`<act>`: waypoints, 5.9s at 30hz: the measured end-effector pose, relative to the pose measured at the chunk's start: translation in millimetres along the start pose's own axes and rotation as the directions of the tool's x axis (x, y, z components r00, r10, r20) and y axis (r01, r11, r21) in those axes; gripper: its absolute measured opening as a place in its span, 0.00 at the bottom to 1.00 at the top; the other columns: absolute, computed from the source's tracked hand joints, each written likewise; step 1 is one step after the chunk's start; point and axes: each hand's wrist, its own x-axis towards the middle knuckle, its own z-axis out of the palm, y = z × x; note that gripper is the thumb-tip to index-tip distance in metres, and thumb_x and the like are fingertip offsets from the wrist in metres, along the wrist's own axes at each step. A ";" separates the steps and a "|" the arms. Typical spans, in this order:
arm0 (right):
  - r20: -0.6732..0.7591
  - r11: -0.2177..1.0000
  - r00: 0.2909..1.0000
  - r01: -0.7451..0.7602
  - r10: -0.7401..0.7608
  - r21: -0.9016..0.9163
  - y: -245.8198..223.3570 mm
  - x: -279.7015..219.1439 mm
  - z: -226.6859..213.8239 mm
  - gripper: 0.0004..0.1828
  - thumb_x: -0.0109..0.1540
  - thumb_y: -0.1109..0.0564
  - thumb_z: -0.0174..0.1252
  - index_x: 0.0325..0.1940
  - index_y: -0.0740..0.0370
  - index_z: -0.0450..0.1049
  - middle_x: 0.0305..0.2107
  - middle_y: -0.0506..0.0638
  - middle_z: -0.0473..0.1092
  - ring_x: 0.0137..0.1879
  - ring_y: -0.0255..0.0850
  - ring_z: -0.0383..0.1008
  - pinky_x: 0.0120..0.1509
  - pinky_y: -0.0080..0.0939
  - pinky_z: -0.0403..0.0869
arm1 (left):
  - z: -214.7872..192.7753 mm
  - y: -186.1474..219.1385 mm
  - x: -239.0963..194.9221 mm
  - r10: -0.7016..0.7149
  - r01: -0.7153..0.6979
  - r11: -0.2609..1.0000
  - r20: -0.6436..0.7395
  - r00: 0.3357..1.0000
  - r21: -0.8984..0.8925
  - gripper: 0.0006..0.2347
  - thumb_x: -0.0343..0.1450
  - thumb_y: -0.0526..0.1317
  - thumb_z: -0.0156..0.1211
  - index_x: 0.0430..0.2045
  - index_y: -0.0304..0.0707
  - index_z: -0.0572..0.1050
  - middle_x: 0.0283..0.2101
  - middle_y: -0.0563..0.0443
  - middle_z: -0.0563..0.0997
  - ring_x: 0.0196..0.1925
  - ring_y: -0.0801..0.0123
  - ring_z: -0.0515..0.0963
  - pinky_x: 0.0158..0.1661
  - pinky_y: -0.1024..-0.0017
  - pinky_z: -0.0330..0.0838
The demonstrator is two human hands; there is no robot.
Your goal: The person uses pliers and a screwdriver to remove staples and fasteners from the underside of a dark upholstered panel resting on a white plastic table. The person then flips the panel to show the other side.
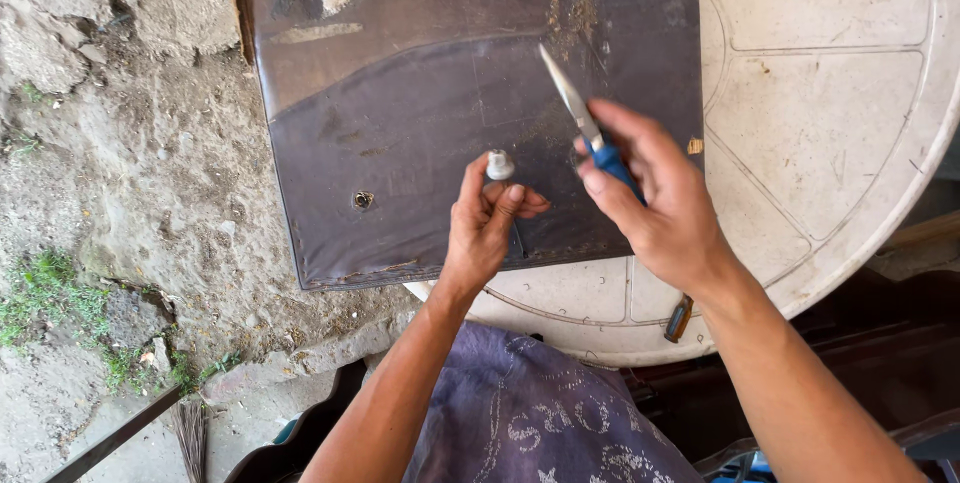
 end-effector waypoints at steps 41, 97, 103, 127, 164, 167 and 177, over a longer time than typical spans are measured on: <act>0.066 0.961 0.965 -0.244 0.254 -0.132 51.4 62.3 -7.6 0.32 0.61 0.60 0.60 0.70 0.61 0.65 0.45 0.51 0.73 0.47 0.41 0.74 0.50 0.44 0.73 | 44.8 15.7 32.9 -0.386 0.448 0.834 -0.238 0.891 0.322 0.09 0.77 0.39 0.52 0.49 0.40 0.74 0.21 0.51 0.80 0.22 0.74 0.82 0.27 0.72 0.78; 0.065 0.709 0.997 0.010 0.050 -0.705 158.0 -143.2 53.2 0.28 0.53 0.63 0.59 0.58 0.64 0.67 0.43 0.56 0.68 0.51 0.52 0.69 0.56 0.52 0.67 | -38.3 11.4 4.0 -0.346 0.368 0.920 -0.157 0.925 0.137 0.12 0.80 0.44 0.51 0.44 0.31 0.74 0.24 0.49 0.79 0.17 0.75 0.70 0.20 0.76 0.64; 0.038 0.765 0.977 -0.141 0.211 -0.629 142.2 -164.1 29.5 0.29 0.56 0.64 0.57 0.63 0.62 0.65 0.47 0.54 0.69 0.52 0.52 0.69 0.59 0.51 0.67 | -20.5 28.4 -28.5 -0.360 0.378 0.691 -0.161 0.919 0.616 0.09 0.75 0.43 0.57 0.39 0.36 0.78 0.26 0.42 0.84 0.26 0.66 0.83 0.31 0.65 0.74; 0.219 0.730 0.754 -0.451 0.620 -0.513 95.6 -126.7 45.0 0.28 0.63 0.56 0.55 0.69 0.58 0.62 0.46 0.51 0.72 0.52 0.41 0.76 0.59 0.42 0.73 | -56.3 43.4 -55.9 -0.320 0.393 0.669 -0.233 0.918 0.630 0.10 0.75 0.42 0.62 0.41 0.32 0.78 0.25 0.46 0.76 0.28 0.70 0.71 0.32 0.68 0.69; -0.012 0.837 0.845 -0.528 0.535 0.145 52.1 -86.6 99.7 0.31 0.68 0.51 0.46 0.74 0.61 0.53 0.49 0.53 0.71 0.53 0.42 0.77 0.57 0.41 0.75 | -71.8 64.6 1.5 -0.169 0.047 0.906 0.259 0.951 0.420 0.09 0.78 0.32 0.50 0.51 0.33 0.63 0.36 0.45 0.83 0.39 0.57 0.86 0.41 0.64 0.77; 0.017 0.828 0.840 -0.538 0.543 0.159 54.4 -93.6 93.1 0.32 0.68 0.49 0.43 0.75 0.61 0.51 0.50 0.53 0.71 0.52 0.42 0.77 0.55 0.42 0.75 | -61.8 62.5 -9.7 -0.116 0.024 0.931 0.233 0.966 0.364 0.08 0.78 0.32 0.48 0.50 0.33 0.64 0.35 0.45 0.82 0.38 0.58 0.85 0.42 0.65 0.77; 0.032 0.844 0.844 -0.536 0.536 -0.012 34.6 -63.5 73.8 0.37 0.67 0.51 0.47 0.80 0.55 0.47 0.41 0.51 0.67 0.41 0.38 0.68 0.46 0.42 0.73 | -52.2 68.8 -20.5 -0.093 0.013 0.886 0.151 0.984 0.464 0.06 0.78 0.33 0.49 0.48 0.34 0.68 0.34 0.44 0.81 0.35 0.56 0.84 0.37 0.65 0.76</act>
